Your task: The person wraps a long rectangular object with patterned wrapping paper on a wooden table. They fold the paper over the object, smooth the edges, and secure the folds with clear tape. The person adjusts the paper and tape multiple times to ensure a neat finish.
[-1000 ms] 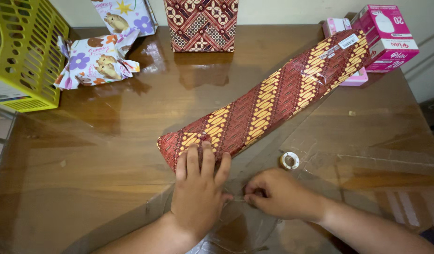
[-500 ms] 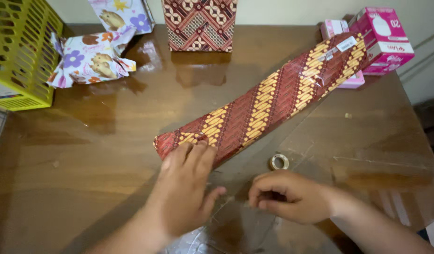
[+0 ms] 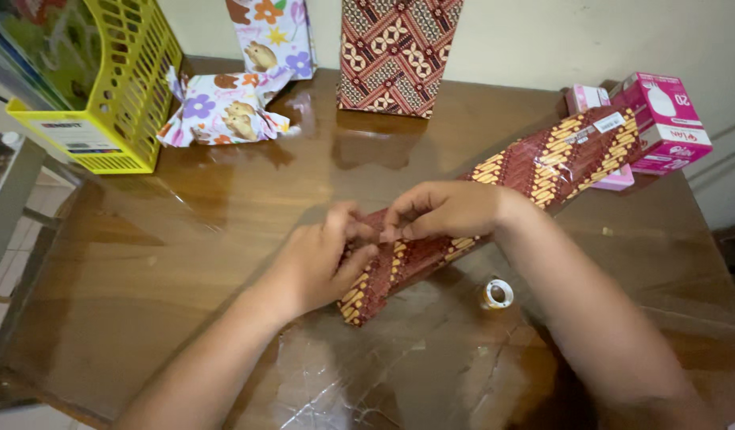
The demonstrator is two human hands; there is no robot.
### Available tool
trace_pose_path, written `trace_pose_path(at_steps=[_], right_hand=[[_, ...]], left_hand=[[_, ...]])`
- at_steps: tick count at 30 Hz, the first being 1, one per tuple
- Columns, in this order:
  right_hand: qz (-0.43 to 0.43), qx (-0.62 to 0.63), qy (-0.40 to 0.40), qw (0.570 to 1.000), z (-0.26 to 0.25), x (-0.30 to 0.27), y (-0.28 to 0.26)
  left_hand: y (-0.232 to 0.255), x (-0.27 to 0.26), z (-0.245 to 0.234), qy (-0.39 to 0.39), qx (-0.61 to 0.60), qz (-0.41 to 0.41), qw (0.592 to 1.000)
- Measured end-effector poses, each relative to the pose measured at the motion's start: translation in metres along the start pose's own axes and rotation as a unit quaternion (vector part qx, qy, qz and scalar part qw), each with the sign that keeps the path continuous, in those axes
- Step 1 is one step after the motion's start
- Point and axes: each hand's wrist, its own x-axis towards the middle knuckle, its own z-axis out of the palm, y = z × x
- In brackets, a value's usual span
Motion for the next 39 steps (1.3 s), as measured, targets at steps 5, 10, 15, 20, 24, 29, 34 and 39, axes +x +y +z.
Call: trace_pose_path(at_steps=[5, 10, 15, 20, 24, 29, 34, 39], right_hand=[[-0.001, 0.006, -0.013, 1.0, -0.002, 0.011, 0.012], [0.005, 0.03, -0.024, 0.999, 0.001, 0.007, 0.014], [-0.007, 0.042, -0.02, 0.999, 0.005, 0.005, 0.007], [-0.026, -0.011, -0.015, 0.999, 0.007, 0.004, 0.004], [-0.017, -0.009, 0.001, 1.0, 0.008, 0.004, 0.004], [-0.005, 0.002, 0.024, 1.0, 0.01, 0.004, 0.001], [-0.026, -0.028, 0.048, 0.998, 0.013, 0.004, -0.005], [0.021, -0.055, 0.086, 0.995, 0.017, 0.003, -0.005]], left_hand=[[0.009, -0.001, -0.002, 0.02, -0.038, 0.015, 0.999], [0.021, -0.001, 0.002, 0.051, -0.056, -0.035, 0.996], [0.019, 0.001, 0.005, 0.069, -0.044, -0.028, 0.996], [0.018, 0.001, 0.008, 0.07, -0.019, -0.052, 0.996], [0.017, 0.001, 0.009, 0.066, -0.037, -0.053, 0.996], [0.017, -0.002, 0.015, 0.094, -0.04, -0.037, 0.994], [0.014, -0.003, 0.019, 0.096, -0.007, -0.028, 0.995], [0.011, -0.002, 0.021, 0.09, 0.013, -0.01, 0.996]])
